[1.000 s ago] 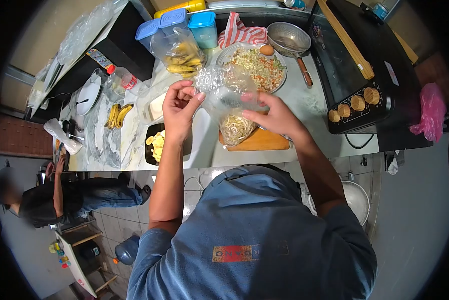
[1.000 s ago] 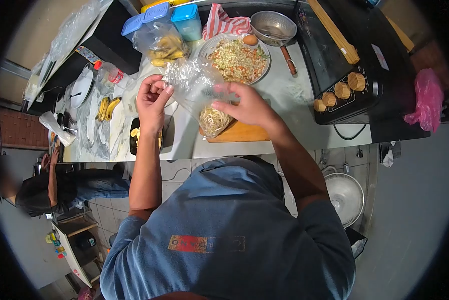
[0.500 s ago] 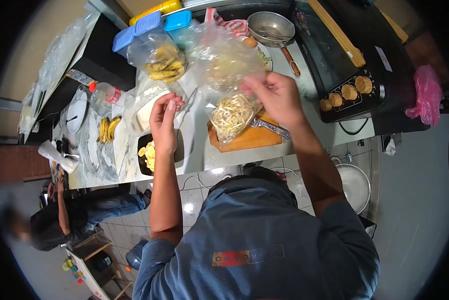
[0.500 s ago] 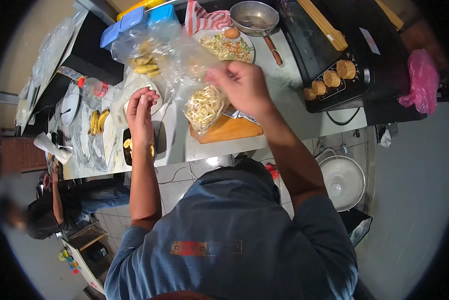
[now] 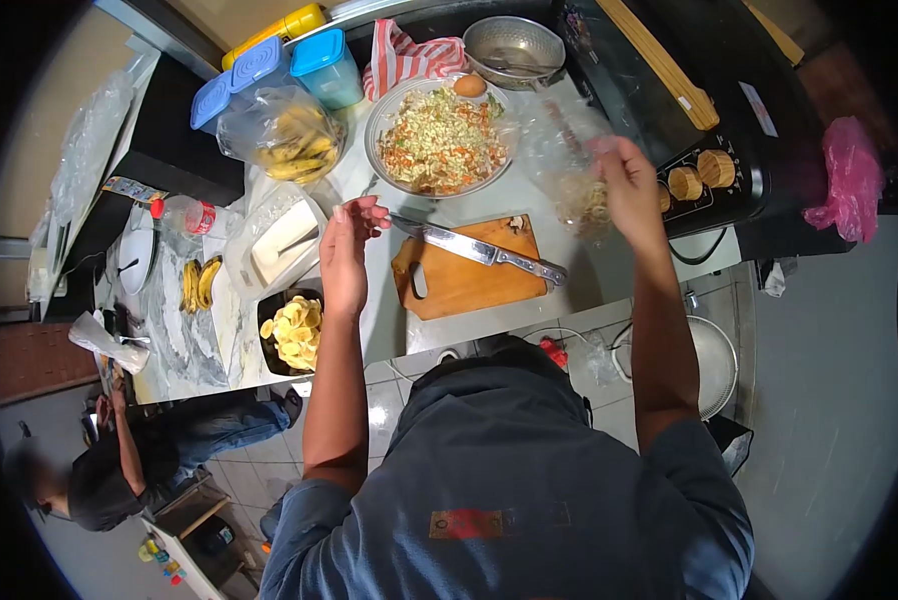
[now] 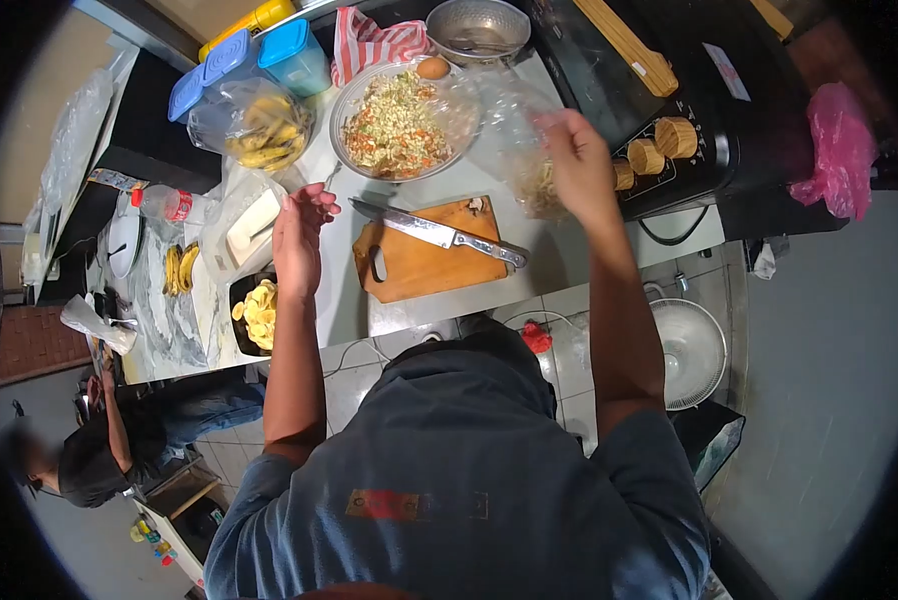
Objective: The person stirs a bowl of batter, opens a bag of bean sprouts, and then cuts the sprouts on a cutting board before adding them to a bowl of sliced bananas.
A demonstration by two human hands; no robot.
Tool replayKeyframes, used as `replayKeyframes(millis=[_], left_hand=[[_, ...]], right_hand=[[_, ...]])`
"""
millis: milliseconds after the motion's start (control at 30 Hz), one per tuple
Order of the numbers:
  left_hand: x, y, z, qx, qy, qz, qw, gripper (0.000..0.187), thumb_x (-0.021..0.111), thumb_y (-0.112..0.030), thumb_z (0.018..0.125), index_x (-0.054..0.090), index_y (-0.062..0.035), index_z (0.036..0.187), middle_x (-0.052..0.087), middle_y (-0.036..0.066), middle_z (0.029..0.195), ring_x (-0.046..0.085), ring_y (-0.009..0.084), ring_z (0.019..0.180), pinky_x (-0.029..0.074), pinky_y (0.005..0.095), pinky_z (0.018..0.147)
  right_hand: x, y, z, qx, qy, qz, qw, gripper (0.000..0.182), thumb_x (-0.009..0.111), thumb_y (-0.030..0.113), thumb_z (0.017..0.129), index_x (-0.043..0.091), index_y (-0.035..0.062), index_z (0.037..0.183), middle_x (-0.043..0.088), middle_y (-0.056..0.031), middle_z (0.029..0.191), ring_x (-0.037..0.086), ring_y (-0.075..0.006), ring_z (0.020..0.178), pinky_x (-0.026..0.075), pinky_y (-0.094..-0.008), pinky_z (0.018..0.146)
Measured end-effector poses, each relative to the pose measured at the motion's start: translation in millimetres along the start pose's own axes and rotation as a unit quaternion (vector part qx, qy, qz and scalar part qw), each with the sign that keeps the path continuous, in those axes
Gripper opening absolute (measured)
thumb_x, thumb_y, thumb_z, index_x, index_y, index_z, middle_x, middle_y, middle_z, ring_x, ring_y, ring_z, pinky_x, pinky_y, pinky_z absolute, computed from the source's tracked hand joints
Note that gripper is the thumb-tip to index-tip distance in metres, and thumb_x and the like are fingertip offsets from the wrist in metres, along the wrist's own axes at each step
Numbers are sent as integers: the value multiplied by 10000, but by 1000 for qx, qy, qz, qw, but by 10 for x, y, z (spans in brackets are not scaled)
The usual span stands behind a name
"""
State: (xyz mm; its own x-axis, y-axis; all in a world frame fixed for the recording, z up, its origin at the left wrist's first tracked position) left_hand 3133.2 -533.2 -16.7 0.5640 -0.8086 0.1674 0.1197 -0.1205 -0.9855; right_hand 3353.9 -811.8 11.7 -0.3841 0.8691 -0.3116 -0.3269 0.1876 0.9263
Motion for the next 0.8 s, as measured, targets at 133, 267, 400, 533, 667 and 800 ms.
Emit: replayKeyframes(millis=[133, 267, 400, 533, 667, 800], left_hand=[[-83, -35, 16, 1, 0, 2, 1000, 478, 339, -381, 1044, 567, 24, 1157, 633, 78, 993, 573, 157, 881, 420, 294, 828], [-156, -74, -34, 1, -25, -11, 1000, 439, 368, -351, 1040, 571, 25, 1144, 632, 84, 980, 570, 153, 873, 430, 287, 821], [-204, -116, -96, -6, -42, -13, 999, 407, 390, -328, 1035, 575, 22, 1131, 630, 81, 970, 570, 152, 870, 432, 279, 826], [-260, -135, -168, -15, -50, -16, 999, 379, 420, -313, 1027, 580, 19, 1117, 630, 74, 963, 569, 144, 860, 432, 275, 821], [-388, -66, -222, -16, -56, -26, 998, 352, 448, -299, 1019, 587, 14, 1103, 631, 68, 958, 569, 139, 850, 430, 270, 812], [-429, -39, -249, -18, -54, -32, 998, 319, 478, -275, 1011, 596, 11, 1087, 633, 64, 947, 568, 133, 843, 428, 264, 800]], right_hand=[[-156, -125, 73, 54, -81, 101, 990, 250, 489, 178, 992, 575, -12, 1130, 614, -36, 922, 532, -78, 787, 450, -234, 734], [-122, -343, 81, 13, -133, -57, 989, 323, 497, 175, 980, 485, -11, 1244, 621, -120, 1025, 601, -207, 897, 472, -325, 837], [-3, -238, -92, -66, -222, -49, 972, 483, 563, 184, 939, 386, -14, 1342, 508, -235, 1255, 517, -368, 1161, 394, -432, 996], [92, 139, -426, -90, -217, -182, 955, 600, 656, 195, 874, 374, -19, 1358, 419, -246, 1337, 430, -386, 1239, 349, -449, 1036], [170, 178, -507, -130, -169, -279, 936, 715, 738, 186, 784, 370, 13, 1372, 411, -222, 1346, 426, -385, 1236, 353, -459, 1035], [193, -103, -415, -70, -183, -256, 947, 575, 711, 167, 791, 467, 33, 1294, 512, -198, 1234, 507, -383, 1139, 421, -444, 956]])
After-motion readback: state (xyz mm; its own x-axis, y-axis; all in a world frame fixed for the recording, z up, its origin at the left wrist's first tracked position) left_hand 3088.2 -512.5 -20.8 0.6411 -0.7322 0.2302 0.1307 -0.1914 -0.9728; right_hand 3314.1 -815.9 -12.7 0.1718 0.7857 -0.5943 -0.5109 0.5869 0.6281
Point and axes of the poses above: each hand's wrist, its own z-axis towards the middle knuckle, its own x-axis out of the palm, y = z × x, the point moved 5 cm from there along z, towards the middle knuckle
